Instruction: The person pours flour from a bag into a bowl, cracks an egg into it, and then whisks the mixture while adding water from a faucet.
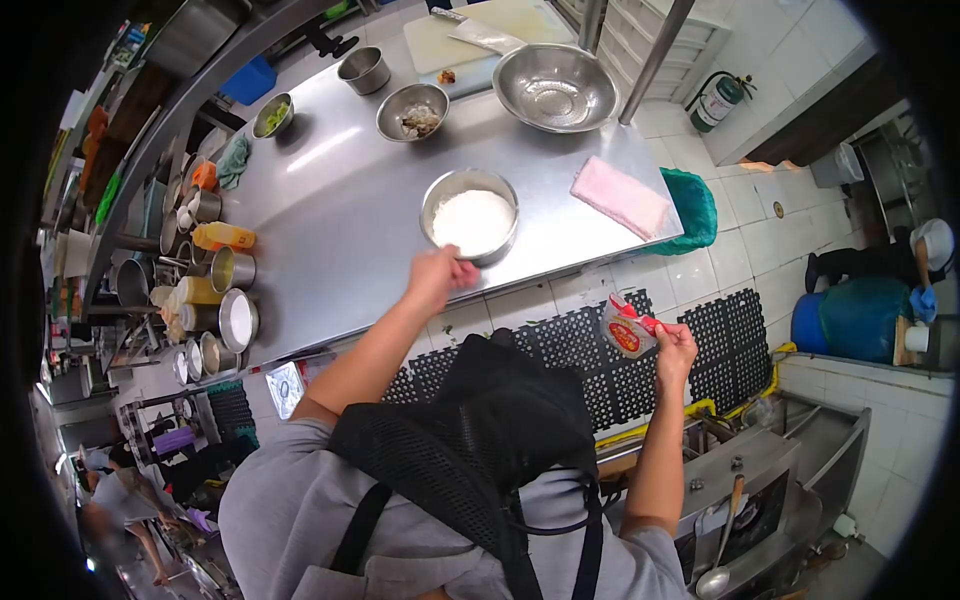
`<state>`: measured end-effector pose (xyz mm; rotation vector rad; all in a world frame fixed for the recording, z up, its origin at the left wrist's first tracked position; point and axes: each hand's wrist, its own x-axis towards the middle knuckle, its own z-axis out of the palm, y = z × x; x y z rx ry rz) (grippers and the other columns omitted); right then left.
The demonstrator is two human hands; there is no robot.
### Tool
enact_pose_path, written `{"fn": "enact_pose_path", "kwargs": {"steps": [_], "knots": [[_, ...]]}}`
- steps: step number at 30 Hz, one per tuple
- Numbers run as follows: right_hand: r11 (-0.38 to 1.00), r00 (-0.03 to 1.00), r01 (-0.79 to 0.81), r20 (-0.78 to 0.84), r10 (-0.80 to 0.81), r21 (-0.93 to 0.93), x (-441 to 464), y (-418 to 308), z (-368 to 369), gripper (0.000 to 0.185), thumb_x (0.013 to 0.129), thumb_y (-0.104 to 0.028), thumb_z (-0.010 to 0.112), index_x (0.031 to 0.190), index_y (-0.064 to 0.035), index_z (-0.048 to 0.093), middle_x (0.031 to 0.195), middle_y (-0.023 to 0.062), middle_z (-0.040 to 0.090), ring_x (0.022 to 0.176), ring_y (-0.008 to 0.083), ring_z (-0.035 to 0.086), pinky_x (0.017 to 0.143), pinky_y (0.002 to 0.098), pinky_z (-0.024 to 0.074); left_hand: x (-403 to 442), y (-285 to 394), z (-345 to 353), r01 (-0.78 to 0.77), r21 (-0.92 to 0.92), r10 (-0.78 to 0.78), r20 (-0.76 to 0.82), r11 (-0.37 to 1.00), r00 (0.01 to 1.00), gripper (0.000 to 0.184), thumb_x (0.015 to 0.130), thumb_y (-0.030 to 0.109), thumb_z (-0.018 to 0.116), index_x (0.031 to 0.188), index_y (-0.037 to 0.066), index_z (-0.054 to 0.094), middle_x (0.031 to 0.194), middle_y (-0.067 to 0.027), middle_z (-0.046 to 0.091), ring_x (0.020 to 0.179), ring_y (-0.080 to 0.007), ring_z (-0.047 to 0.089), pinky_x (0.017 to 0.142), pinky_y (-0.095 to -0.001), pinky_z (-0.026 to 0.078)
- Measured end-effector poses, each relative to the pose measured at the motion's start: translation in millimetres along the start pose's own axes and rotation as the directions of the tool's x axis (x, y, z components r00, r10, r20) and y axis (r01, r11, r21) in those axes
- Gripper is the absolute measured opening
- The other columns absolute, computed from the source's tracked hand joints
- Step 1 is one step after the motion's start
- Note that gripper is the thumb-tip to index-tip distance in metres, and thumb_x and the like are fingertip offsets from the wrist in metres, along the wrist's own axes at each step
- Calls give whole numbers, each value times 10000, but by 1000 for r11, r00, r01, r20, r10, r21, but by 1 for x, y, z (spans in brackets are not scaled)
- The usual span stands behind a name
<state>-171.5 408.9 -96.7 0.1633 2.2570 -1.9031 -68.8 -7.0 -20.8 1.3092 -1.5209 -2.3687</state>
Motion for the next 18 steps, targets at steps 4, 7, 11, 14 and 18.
{"fn": "enact_pose_path", "kwargs": {"steps": [4, 7, 11, 14, 18], "knots": [[999, 1000, -6, -30, 8, 48, -8, 6, -7, 43, 870, -24, 640, 856, -18, 600, 848, 79, 680, 772, 121, 625, 764, 260, 495, 10, 2, 0, -81, -37, 78, -82, 996, 994, 304, 890, 143, 513, 643, -32, 501, 698, -191, 587, 640, -303, 652, 560, -358, 560], [1000, 997, 3, -78, -2, 17, -18, 6, -9, 68, 857, 11, 641, 831, -15, 583, 844, 83, 679, 758, 103, 612, 738, 227, 469, 12, 6, 0, -71, -87, 64, -72, 994, 995, 312, 897, 155, 513, 619, 19, 472, 713, -180, 589, 652, -293, 653, 565, -353, 559], [999, 995, -27, -96, 29, 29, -28, 19, -21, 65, 852, 8, 648, 837, -11, 587, 828, 88, 678, 748, 103, 610, 733, 222, 462, 7, 4, 3, -55, -34, 54, -45, 998, 998, 342, 902, 173, 513, 597, 28, 459, 730, -182, 594, 656, -293, 649, 572, -363, 555], [999, 993, -25, -118, 20, -37, -35, 26, -28, 65, 878, -29, 633, 836, -26, 584, 826, 56, 664, 733, 102, 598, 732, 247, 473, 6, 3, 4, -50, -35, 49, -37, 998, 998, 351, 906, 183, 511, 593, 35, 456, 734, -181, 598, 657, -287, 643, 579, -361, 552], [999, 992, -47, -113, 49, 24, -42, 29, -34, 74, 874, -17, 633, 823, -29, 580, 812, 50, 657, 727, 97, 593, 716, 239, 469, 5, 0, 5, -54, -32, 53, -44, 998, 998, 348, 911, 189, 507, 603, 33, 463, 741, -180, 603, 656, -279, 639, 580, -356, 551]]}}
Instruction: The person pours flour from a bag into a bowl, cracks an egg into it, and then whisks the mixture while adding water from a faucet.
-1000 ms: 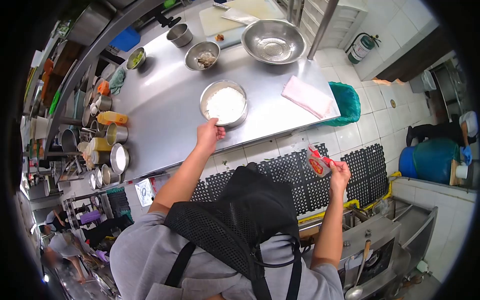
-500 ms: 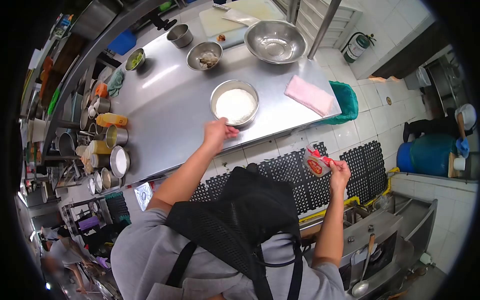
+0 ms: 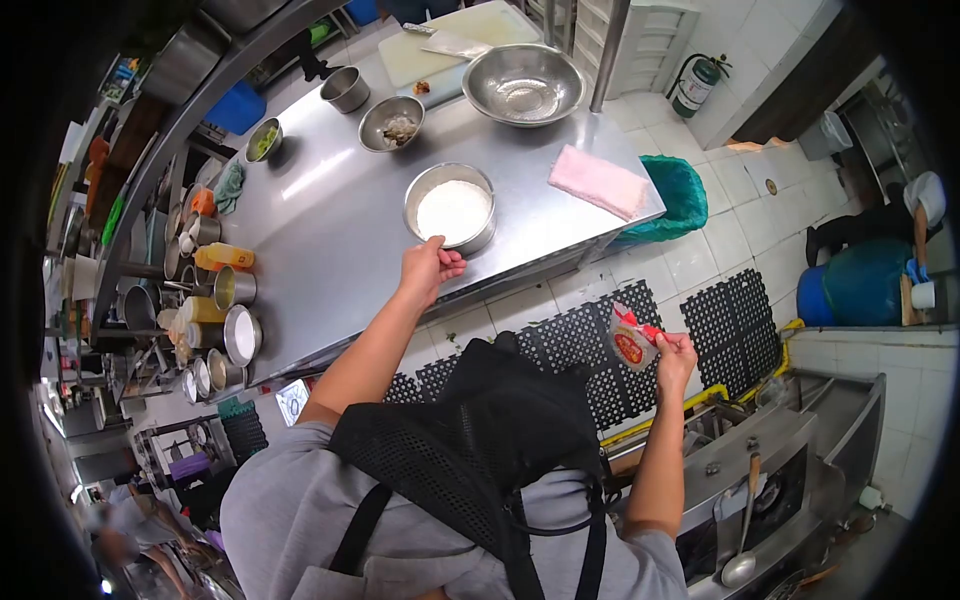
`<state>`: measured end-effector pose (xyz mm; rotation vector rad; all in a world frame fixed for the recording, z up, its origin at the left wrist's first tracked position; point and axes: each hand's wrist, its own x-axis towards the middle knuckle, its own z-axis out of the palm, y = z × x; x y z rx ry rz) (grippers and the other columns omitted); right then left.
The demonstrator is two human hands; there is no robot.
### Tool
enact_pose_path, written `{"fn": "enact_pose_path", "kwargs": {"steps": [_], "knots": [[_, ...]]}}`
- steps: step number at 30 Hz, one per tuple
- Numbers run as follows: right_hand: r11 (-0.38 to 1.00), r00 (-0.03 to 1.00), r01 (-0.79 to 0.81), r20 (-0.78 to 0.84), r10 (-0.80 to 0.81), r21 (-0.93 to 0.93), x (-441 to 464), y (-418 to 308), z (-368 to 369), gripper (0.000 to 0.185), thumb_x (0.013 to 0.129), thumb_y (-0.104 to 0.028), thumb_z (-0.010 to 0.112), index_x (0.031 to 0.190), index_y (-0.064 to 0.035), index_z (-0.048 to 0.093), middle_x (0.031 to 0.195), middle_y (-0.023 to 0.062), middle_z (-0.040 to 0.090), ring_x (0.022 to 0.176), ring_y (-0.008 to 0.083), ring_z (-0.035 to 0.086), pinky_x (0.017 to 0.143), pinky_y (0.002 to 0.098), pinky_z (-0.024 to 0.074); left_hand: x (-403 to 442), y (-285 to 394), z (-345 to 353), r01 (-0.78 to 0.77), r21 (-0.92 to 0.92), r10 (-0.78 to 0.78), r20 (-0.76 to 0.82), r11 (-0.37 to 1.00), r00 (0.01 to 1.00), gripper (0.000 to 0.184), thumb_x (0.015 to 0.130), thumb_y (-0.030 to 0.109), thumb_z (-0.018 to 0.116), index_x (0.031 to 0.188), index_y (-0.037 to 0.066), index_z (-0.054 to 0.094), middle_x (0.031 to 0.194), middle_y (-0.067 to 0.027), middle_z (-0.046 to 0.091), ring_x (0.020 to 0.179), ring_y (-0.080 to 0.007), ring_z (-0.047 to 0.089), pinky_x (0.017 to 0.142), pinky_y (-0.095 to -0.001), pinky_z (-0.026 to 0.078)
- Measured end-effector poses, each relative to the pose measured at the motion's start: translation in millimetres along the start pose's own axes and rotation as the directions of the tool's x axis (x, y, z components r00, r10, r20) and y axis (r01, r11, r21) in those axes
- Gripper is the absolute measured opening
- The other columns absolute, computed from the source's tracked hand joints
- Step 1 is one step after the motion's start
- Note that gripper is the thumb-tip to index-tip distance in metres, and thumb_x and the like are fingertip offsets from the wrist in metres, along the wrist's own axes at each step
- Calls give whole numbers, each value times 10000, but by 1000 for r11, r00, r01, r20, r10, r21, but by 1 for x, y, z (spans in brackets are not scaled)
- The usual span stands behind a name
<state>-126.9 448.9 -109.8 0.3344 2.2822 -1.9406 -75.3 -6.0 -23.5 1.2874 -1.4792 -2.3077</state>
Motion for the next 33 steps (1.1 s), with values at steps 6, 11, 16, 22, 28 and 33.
{"fn": "enact_pose_path", "kwargs": {"steps": [6, 11, 16, 22, 28, 33], "knots": [[999, 1000, -25, 19, 24, 35, -4, -4, -1, 69, 851, 7, 642, 821, -15, 584, 793, 60, 665, 721, 92, 592, 690, 216, 450, -3, -2, 0, -13, 15, 13, 10, 1000, 1000, 322, 915, 193, 507, 633, 41, 479, 738, -162, 608, 656, -262, 639, 570, -344, 545], [994, 991, 103, 85, -105, 20, 14, 23, -3, 72, 832, -10, 676, 878, 1, 622, 837, 61, 654, 776, 119, 600, 751, 259, 488, 14, -20, -12, -34, 75, 44, -142, 997, 989, 215, 882, 193, 556, 875, -20, 532, 826, -140, 605, 703, -222, 630, 594, -362, 567], [995, 977, 12, 212, -33, 100, 30, 20, 11, 81, 864, -12, 638, 844, -8, 559, 863, 79, 635, 807, 157, 611, 777, 290, 508, -16, -21, -32, -109, 77, 127, -304, 991, 944, 166, 789, 110, 591, 747, -48, 564, 714, -116, 561, 634, -240, 584, 515, -396, 552], [996, 927, -1, 374, -34, 92, 48, 6, 35, 89, 875, -32, 626, 829, -42, 550, 871, 68, 640, 785, 160, 610, 743, 288, 507, -52, -35, -63, -135, -59, 103, -379, 989, 920, 145, 779, 41, 550, 827, -91, 587, 764, -141, 581, 709, -277, 630, 571, -441, 577], [997, 885, 42, 462, -66, 64, 56, 0, 49, 94, 864, -32, 636, 823, -45, 552, 849, 71, 638, 756, 150, 604, 711, 284, 502, -58, -50, -81, -189, -214, 75, -448, 959, 891, 211, 831, 34, 545, 988, -107, 563, 896, -147, 600, 814, -268, 640, 747, -439, 584], [997, 866, 42, 495, -71, 69, 65, 16, 47, 88, 862, -26, 638, 833, -42, 556, 864, 83, 651, 784, 159, 620, 724, 284, 503, -58, -50, -86, -253, -285, 70, -524, 924, 849, 266, 854, 55, 555, 1046, -128, 536, 949, -150, 556, 850, -263, 610, 771, -421, 584]]}}
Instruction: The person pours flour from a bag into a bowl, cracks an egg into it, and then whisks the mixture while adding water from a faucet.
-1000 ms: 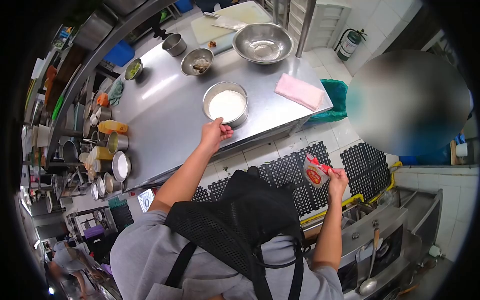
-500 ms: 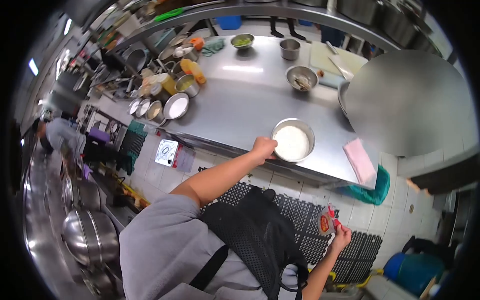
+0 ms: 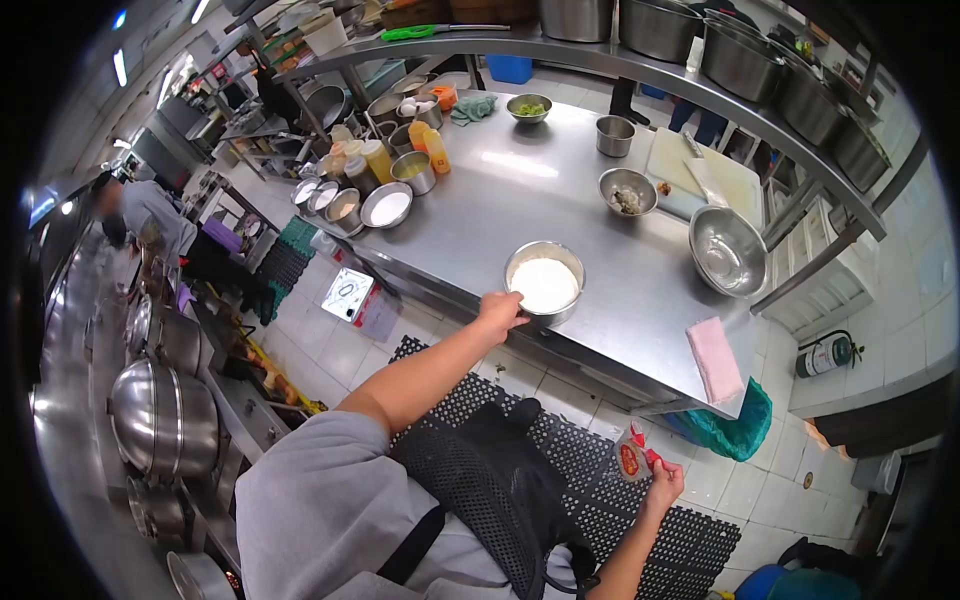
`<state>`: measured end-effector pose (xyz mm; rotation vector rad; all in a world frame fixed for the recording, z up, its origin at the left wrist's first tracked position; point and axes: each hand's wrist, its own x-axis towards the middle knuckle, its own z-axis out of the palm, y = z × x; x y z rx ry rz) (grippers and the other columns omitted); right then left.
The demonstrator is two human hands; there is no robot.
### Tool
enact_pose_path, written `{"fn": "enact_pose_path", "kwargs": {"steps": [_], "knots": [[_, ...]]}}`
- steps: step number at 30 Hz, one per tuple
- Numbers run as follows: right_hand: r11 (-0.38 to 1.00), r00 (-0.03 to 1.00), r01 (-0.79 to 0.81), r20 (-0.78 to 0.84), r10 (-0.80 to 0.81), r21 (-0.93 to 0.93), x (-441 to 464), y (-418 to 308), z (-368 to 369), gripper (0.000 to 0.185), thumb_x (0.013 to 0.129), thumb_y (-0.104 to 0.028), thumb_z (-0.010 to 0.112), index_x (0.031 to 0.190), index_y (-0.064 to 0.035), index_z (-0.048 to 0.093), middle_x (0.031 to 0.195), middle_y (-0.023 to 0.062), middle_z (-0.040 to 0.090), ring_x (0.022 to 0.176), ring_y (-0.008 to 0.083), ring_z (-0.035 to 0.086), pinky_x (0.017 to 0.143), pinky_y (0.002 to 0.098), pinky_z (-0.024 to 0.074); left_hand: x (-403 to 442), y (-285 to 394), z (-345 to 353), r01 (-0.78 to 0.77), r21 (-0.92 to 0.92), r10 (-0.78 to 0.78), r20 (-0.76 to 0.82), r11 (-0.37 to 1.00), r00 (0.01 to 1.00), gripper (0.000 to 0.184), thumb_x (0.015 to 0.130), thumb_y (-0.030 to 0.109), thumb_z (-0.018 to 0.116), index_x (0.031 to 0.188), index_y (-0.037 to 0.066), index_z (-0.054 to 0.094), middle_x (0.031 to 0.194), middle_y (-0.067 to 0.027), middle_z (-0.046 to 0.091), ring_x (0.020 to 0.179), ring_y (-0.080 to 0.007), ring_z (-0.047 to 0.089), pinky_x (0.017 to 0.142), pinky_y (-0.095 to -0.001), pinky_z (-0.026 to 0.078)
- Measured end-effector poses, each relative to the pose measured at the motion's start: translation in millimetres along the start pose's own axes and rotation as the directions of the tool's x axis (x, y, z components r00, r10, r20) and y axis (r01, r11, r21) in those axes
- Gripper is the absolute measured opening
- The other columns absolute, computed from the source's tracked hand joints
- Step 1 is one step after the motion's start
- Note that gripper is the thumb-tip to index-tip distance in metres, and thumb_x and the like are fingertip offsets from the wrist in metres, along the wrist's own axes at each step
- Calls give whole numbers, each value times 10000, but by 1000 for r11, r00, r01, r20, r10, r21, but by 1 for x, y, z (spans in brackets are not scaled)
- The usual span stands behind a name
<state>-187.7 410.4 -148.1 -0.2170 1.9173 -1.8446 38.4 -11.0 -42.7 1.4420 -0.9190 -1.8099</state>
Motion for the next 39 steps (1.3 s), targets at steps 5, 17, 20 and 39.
{"fn": "enact_pose_path", "kwargs": {"steps": [5, 17, 20, 39], "knots": [[1000, 1000, 3, 4, -3, 25, -14, 5, 3, 86, 863, -32, 636, 839, -41, 554, 867, 85, 652, 788, 158, 620, 732, 283, 503, 16, 18, -13, -9, -67, 8, -22, 998, 1000, 253, 847, 50, 557, 1026, -126, 525, 890, -124, 504, 806, -268, 583, 788, -434, 582], [997, 973, -66, -218, 71, 33, -53, 0, 92, 102, 858, -3, 628, 798, -32, 551, 826, 66, 631, 721, 145, 591, 667, 256, 481, 123, 69, -71, -81, -17, 81, -13, 997, 997, 204, 841, 136, 604, 906, -57, 579, 811, -120, 581, 728, -221, 592, 681, -395, 552], [987, 967, -139, -225, 118, -80, -48, 0, 121, 95, 882, -42, 615, 846, -54, 528, 907, 120, 651, 799, 221, 653, 724, 341, 555, 139, 77, -86, -153, 163, 157, -10, 975, 988, 196, 824, 150, 611, 779, -41, 599, 690, -92, 588, 614, -192, 573, 565, -349, 495], [992, 917, -69, -398, 19, -110, -121, -45, 181, 78, 846, -64, 672, 832, -23, 607, 802, 12, 624, 746, 93, 550, 715, 238, 448, 140, 84, -72, -259, 503, 13, 441, 825, 897, 246, 909, 214, 591, 887, -31, 589, 874, -105, 621, 749, -165, 588, 657, -326, 528]]}}
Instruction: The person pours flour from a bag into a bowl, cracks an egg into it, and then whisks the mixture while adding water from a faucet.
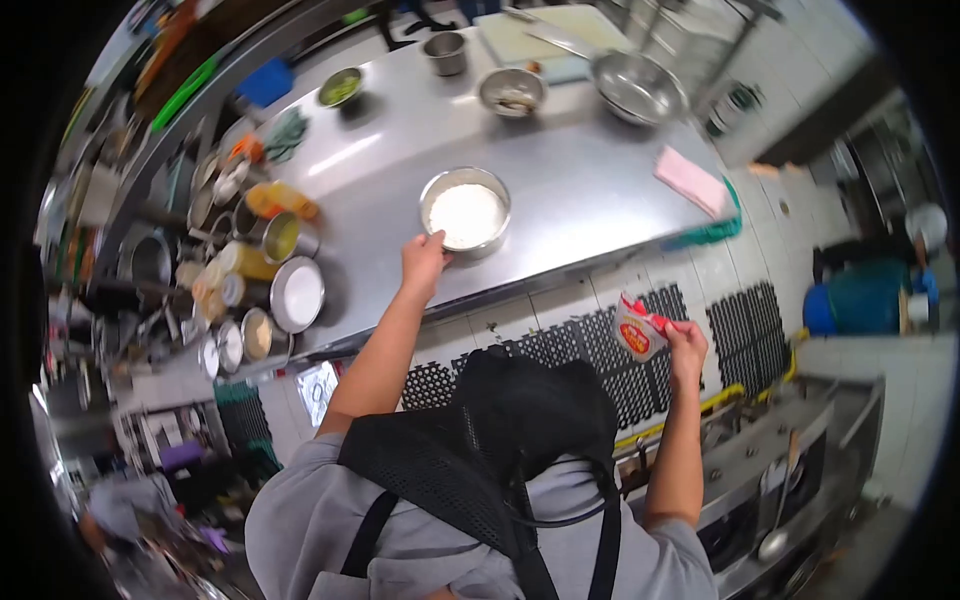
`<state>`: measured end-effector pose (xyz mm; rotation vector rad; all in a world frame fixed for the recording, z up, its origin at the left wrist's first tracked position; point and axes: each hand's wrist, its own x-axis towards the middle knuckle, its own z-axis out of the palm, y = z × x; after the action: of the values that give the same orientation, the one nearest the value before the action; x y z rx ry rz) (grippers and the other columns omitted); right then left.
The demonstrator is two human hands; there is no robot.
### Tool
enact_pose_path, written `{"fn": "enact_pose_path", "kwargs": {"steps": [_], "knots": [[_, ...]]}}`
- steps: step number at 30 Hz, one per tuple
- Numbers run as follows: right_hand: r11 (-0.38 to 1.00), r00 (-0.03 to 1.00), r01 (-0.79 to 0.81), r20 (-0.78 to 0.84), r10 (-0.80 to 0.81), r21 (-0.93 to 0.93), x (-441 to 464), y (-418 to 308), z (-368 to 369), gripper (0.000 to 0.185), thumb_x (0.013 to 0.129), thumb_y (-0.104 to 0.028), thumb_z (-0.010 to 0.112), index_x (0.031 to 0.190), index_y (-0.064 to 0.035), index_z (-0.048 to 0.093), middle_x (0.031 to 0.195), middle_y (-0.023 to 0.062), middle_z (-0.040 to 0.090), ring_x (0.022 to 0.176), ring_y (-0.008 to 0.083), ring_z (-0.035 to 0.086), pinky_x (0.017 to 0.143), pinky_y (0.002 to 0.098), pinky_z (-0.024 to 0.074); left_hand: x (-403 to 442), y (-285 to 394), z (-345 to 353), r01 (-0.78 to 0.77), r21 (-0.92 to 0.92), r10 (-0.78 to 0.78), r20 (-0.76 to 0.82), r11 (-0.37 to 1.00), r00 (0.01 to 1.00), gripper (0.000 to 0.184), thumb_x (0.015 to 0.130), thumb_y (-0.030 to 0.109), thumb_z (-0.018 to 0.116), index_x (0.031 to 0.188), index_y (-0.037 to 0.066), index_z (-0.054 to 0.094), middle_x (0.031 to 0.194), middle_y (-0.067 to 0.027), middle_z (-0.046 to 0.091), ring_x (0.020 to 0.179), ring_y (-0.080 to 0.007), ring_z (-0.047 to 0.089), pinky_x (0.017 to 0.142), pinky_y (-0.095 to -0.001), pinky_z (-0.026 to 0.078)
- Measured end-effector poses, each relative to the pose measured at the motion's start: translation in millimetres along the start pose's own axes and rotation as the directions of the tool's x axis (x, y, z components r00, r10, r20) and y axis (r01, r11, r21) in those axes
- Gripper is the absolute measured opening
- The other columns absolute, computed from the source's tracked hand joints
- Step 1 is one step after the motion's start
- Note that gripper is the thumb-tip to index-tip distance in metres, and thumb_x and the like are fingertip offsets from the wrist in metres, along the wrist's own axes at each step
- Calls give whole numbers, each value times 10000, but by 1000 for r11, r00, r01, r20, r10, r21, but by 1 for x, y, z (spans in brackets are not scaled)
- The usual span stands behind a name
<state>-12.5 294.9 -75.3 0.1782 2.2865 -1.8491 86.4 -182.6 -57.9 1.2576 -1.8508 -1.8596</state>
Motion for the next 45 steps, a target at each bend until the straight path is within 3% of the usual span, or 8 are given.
{"fn": "enact_pose_path", "kwargs": {"steps": [7, 12, 16, 20, 26, 31, 40, 45], "knots": [[999, 981, -35, -190, 40, 32, -27, 33, -65, 74, 848, -69, 673, 833, -32, 611, 780, 9, 630, 716, 82, 553, 695, 231, 448, -24, -2, 66, -94, -276, 147, 176, 957, 973, 416, 979, 355, 510, 924, -39, 632, 851, -56, 620, 734, -135, 547, 706, -273, 475], [982, 973, -82, -200, 116, 168, -7, 73, -90, 63, 833, -16, 674, 815, -30, 616, 762, 53, 669, 661, 100, 596, 638, 234, 473, -77, -28, 112, -147, 32, 135, 238, 989, 962, 335, 965, 314, 540, 830, 11, 591, 975, -102, 635, 834, -167, 569, 819, -334, 493], [979, 989, -142, 56, 135, 145, 9, 94, -85, 86, 824, 44, 646, 796, -18, 594, 753, 73, 670, 666, 97, 603, 595, 242, 475, -136, -59, 163, -438, 305, 195, 587, 845, 785, 298, 837, 207, 711, 1046, 13, 626, 1009, -97, 650, 950, -185, 606, 831, -312, 484], [972, 944, -153, 317, 90, 180, 21, 118, -62, 94, 829, 69, 621, 797, -4, 572, 764, 72, 664, 680, 93, 605, 595, 228, 479, -191, -49, 206, -775, 360, 328, 754, 519, 570, 495, 748, 196, 749, 1188, 54, 571, 1170, -183, 579, 1121, -363, 530, 965, -417, 418], [995, 841, -62, 540, 10, 77, 22, 69, -22, 70, 816, 20, 661, 822, 6, 593, 767, 80, 671, 699, 100, 617, 622, 253, 494, -218, -39, 232, -756, 517, 288, 713, 401, 640, 601, 735, 271, 763, 1253, 59, 543, 1299, -167, 490, 1249, -342, 419, 1025, -446, 345], [985, 743, -62, 667, -64, 164, 11, 46, 16, 40, 829, 14, 630, 818, 7, 592, 755, 77, 670, 705, 104, 632, 629, 259, 505, -209, -58, 220, -771, 584, 363, 681, 254, 636, 273, 726, 191, 754, 943, 38, 688, 1223, -139, 563, 1182, -326, 485, 954, -434, 391], [954, 663, -219, 748, -10, 207, 1, 46, 51, 65, 843, 39, 625, 801, 12, 583, 761, 69, 656, 722, 93, 622, 645, 243, 513, -197, -64, 196, -748, 600, 374, 649, 285, 663, 129, 749, 156, 724, 779, 37, 684, 1185, -125, 596, 1120, -312, 534, 916, -426, 407], [993, 707, 19, 701, -96, 117, -14, 52, 66, 85, 790, -61, 676, 781, -9, 610, 714, 98, 670, 665, 151, 642, 600, 297, 486, -194, -80, 180, -750, 563, 389, 641, 346, 661, 179, 749, 180, 740, 833, 36, 675, 1224, -157, 569, 1131, -330, 527, 940, -438, 391]]}}
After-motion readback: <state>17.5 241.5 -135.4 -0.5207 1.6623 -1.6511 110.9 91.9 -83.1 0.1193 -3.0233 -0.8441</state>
